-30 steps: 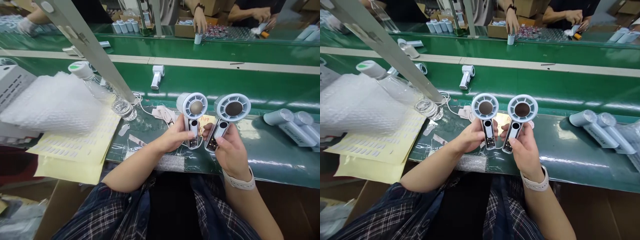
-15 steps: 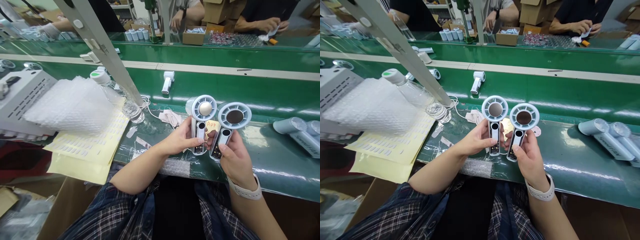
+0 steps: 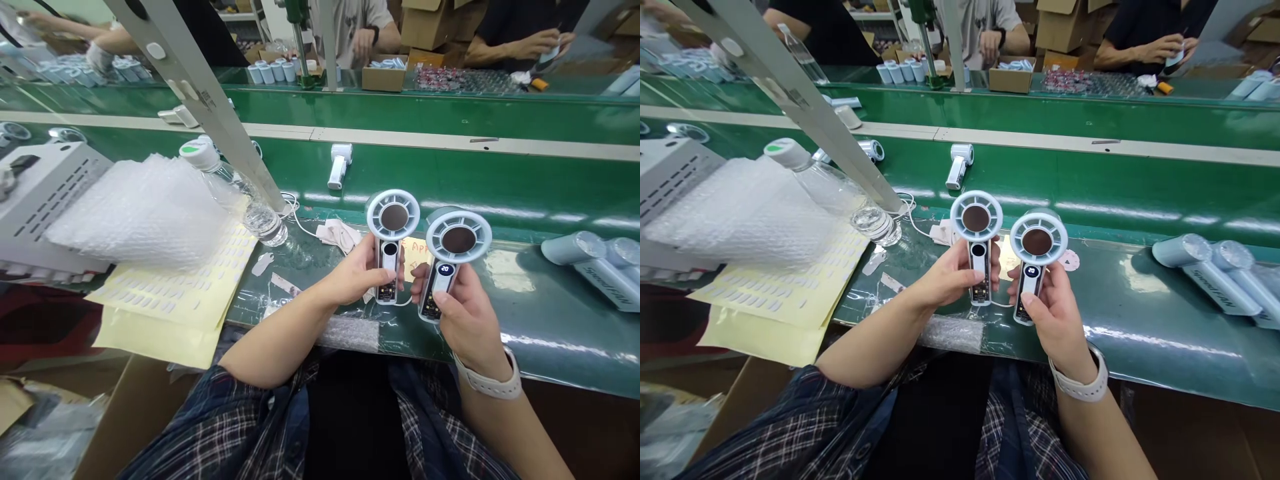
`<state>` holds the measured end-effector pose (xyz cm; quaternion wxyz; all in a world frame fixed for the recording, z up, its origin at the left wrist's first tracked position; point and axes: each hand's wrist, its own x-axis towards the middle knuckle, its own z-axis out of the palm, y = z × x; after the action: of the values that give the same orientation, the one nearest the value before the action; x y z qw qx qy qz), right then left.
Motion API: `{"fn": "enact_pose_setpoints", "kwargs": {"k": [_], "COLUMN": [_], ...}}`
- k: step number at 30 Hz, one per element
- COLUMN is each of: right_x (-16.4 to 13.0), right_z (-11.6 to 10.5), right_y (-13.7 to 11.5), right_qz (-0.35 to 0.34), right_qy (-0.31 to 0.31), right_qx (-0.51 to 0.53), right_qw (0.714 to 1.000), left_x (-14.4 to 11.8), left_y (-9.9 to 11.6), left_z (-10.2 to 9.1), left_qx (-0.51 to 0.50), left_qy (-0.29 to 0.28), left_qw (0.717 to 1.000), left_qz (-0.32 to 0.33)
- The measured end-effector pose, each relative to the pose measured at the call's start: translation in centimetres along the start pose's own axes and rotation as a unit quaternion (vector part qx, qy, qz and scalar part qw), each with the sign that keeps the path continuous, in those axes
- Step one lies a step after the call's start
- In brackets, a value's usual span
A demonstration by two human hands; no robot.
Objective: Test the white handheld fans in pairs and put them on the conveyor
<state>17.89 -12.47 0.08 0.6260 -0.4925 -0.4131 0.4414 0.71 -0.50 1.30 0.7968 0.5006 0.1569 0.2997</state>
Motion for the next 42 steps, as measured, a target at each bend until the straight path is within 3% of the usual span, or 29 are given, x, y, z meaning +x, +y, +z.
{"fn": "enact_pose_setpoints", "kwargs": {"k": [4, 8, 12, 20, 24, 28, 35, 42], "right_x": [0.2, 0.1, 0.1, 0.3, 0.2, 0.2, 0.5, 0.3], "right_z": [0.3, 0.4, 0.5, 0.6, 0.5, 0.5, 0.4, 0.3], "right_y": [0.1, 0.0, 0.0, 0.4, -0.1, -0.2, 0.4, 0.3], "right_qz": [0.012, 0.007, -0.004, 0.007, -0.007, -0.006, 0.023, 0.062], "right_qy": [0.012, 0.017, 0.022, 0.005, -0.013, -0.015, 0.064, 0.092], "right_qx": [0.018, 0.025, 0.023, 0.023, 0.000, -0.003, -0.006, 0.029], "right_qw": [1.000, 1.000, 0.999, 1.000, 1.000, 1.000, 0.998, 0.993], "left_x": [0.0, 0.0, 0.4, 0.2, 0.3, 0.4, 0.7, 0.5], "left_y": [0.1, 0.3, 0.0, 0.4, 0.5, 0.3, 0.6, 1.0], "left_z": [0.1, -0.3, -0.8, -0.5, -0.3, -0.4, -0.7, -0.8], "left_qx": [-0.016, 0.007, 0.053, -0.003, -0.005, -0.003, -0.001, -0.001], "left_qy": [0.038, -0.011, 0.022, -0.017, 0.024, 0.030, 0.096, 0.057], "left_qw": [0.999, 1.000, 0.998, 1.000, 1.000, 1.000, 0.995, 0.998], "left_qz": [-0.004, 0.013, 0.004, 0.013, -0.004, 0.000, -0.020, -0.004]}}
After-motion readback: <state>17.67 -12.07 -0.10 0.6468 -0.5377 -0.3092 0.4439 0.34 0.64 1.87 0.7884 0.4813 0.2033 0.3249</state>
